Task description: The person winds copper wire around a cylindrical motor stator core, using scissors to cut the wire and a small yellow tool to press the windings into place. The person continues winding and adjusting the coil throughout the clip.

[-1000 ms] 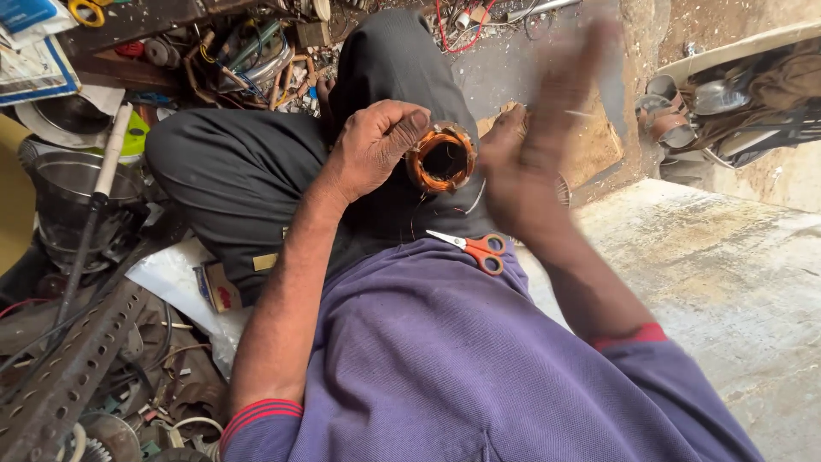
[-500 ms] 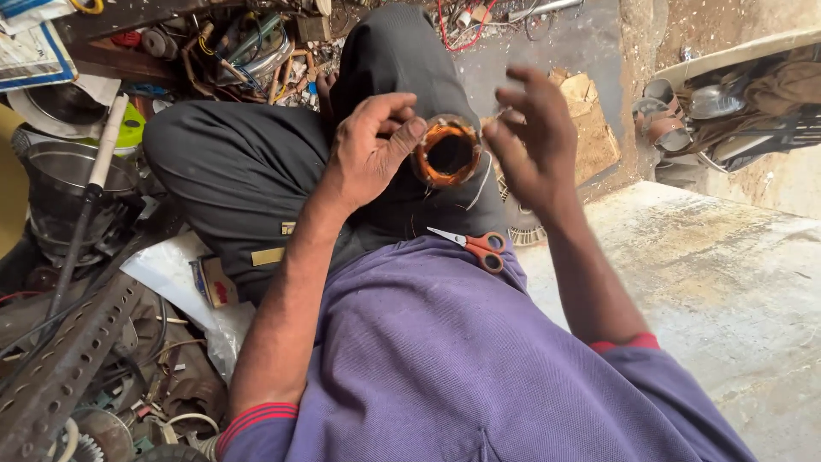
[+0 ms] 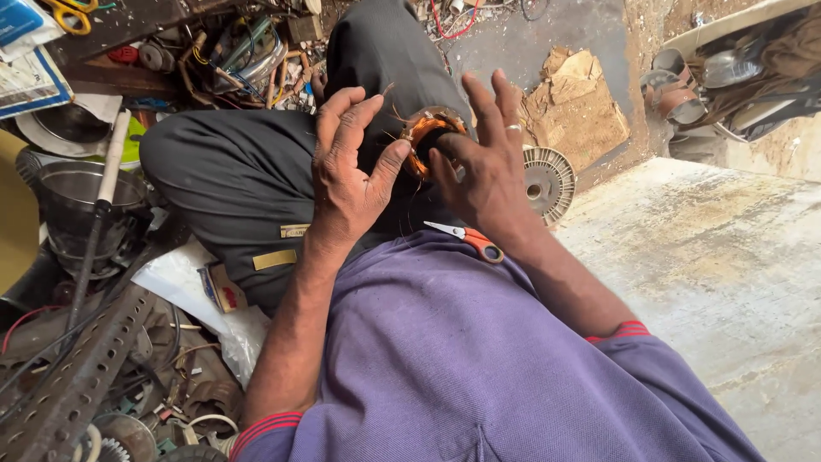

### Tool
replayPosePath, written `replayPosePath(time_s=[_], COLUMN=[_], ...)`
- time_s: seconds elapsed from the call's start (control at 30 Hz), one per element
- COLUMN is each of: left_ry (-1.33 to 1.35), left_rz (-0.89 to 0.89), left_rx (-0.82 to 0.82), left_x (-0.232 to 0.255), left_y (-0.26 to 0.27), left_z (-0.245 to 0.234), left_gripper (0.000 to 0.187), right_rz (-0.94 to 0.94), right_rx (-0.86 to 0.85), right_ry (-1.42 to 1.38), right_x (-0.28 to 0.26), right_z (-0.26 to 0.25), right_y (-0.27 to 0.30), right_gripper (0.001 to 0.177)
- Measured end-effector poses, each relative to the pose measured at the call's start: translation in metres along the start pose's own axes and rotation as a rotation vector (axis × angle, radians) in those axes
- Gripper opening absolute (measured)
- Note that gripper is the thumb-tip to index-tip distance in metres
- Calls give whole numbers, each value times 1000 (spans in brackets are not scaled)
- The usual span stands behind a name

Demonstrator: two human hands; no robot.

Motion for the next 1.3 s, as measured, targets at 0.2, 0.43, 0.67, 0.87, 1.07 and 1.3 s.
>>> replayPosePath(time_s=[0.2,0.43,0.67,0.87,1.07,1.3], left_ry=[106,87,-141,-285,-291,-213], left_rz=[-74,-6,183,183,171,83], left_rx=[29,28,11,53,48,60], left_x=[-6,1,20,18,13,10], left_y=[6,5,-8,-16,-13,-11], left_z=[-3,-1,18,25,29,34], left_gripper=[46,34,26,25,30,26], right_rz=[223,107,-64,72,-18,-103], right_rx=[-100,-52,-39,-24,17,57], right_ry=[-437,-408,-280,-351,-288,-140], right_x=[14,25,22,21,21,16], right_z=[-12,-27,-31,-20,-17,-17], right_y=[2,-5,-15,-17,-18,-20], right_gripper=[12,12,38,23,22,22])
Point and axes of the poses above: each hand's wrist, its own y-axis away from the middle knuckle, its own z-axis out of the palm, x = y × z, the point moved 2 cm from there along -y, towards the middle knuckle, and after that the axes turned 5 degrees about -x, right-handed, at the moved point
